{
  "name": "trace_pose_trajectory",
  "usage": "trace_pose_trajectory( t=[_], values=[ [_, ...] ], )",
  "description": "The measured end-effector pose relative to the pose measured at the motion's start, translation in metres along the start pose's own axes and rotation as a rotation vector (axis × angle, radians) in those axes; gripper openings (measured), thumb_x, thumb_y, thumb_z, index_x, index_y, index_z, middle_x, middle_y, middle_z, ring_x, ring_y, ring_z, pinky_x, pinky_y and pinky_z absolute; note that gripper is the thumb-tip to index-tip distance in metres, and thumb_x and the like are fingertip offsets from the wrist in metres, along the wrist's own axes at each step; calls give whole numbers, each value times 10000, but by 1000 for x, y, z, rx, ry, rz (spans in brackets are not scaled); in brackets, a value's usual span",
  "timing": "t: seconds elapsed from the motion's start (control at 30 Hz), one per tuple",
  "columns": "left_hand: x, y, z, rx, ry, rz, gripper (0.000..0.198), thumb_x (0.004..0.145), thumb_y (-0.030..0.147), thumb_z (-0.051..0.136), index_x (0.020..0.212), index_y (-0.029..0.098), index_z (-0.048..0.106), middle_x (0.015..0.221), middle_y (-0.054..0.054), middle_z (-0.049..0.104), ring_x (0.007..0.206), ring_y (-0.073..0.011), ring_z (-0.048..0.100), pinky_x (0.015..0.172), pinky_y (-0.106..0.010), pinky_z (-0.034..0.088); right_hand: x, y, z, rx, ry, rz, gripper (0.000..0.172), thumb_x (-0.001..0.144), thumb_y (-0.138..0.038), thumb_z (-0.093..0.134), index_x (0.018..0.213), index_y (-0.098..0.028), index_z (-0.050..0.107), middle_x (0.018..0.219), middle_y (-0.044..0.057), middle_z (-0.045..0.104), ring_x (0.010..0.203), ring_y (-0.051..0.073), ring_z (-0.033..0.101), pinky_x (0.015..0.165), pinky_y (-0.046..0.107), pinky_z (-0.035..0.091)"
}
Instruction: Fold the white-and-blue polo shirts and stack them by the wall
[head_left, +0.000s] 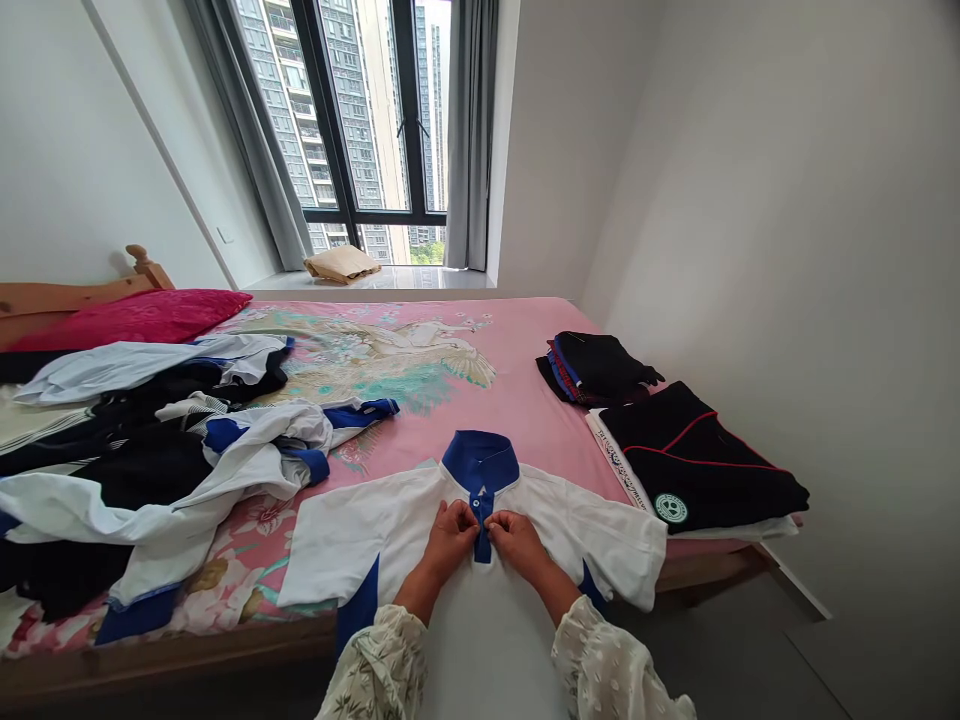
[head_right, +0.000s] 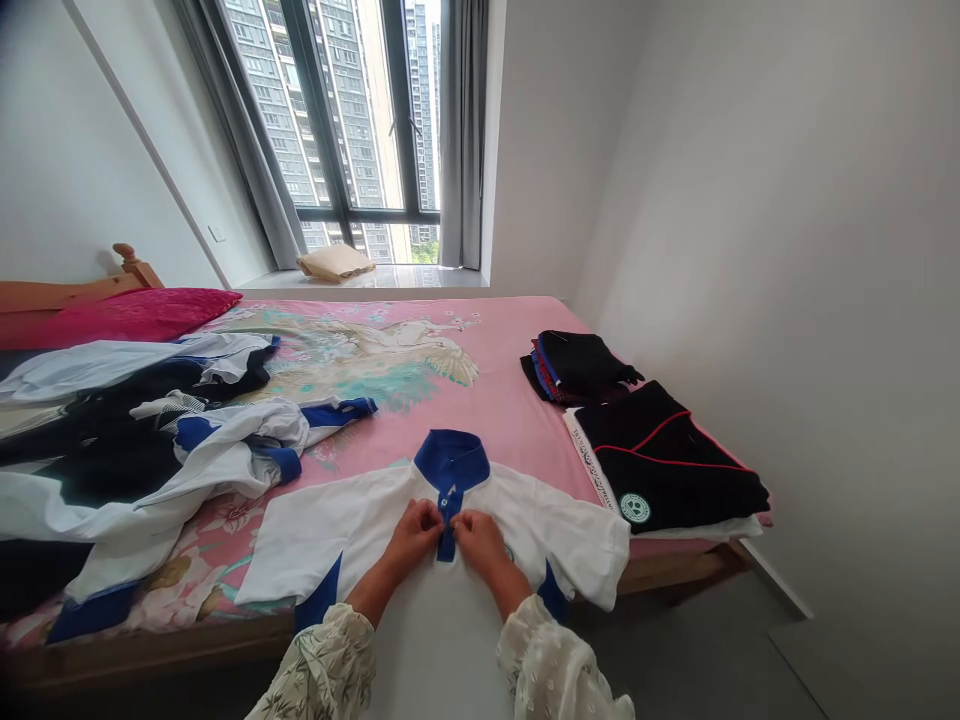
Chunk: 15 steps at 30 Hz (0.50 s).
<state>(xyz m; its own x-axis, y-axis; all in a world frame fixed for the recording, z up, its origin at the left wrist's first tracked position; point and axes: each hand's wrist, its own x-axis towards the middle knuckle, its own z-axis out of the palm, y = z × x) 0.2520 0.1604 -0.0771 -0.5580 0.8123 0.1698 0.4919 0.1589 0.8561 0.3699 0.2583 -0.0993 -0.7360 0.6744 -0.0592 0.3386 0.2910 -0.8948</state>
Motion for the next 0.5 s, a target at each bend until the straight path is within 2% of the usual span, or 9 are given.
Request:
trace_pose_trajectory(
  t=[0.17,0.43,0.5],
  values=[
    [1,-2,0,-14,-45,-17,102,687,215,588,612,216,519,622,58,648,599,-132,590,1119,-548,168,-3,0,1,-15,27,-7,154,713,-215,518,777,-182,654,782,15,699,720,157,628,691,235,458],
    [2,-2,2,-24,-40,-39,96,696,212,562,612,218,515,615,58,642,614,-137,605,1093,-518,241,-6,-5,-3,-83,67,1,130,724,-268,552,734,-194,659,764,12,700,717,161,621,661,240,435],
    [2,-1,2,-25,-35,-46,99,690,198,554,602,215,510,619,60,641,614,-133,605,1097,-525,224,-5,-5,-3,-95,63,-3,134,725,-277,556,715,-195,661,742,10,697,712,160,619,652,236,428]
  ],
)
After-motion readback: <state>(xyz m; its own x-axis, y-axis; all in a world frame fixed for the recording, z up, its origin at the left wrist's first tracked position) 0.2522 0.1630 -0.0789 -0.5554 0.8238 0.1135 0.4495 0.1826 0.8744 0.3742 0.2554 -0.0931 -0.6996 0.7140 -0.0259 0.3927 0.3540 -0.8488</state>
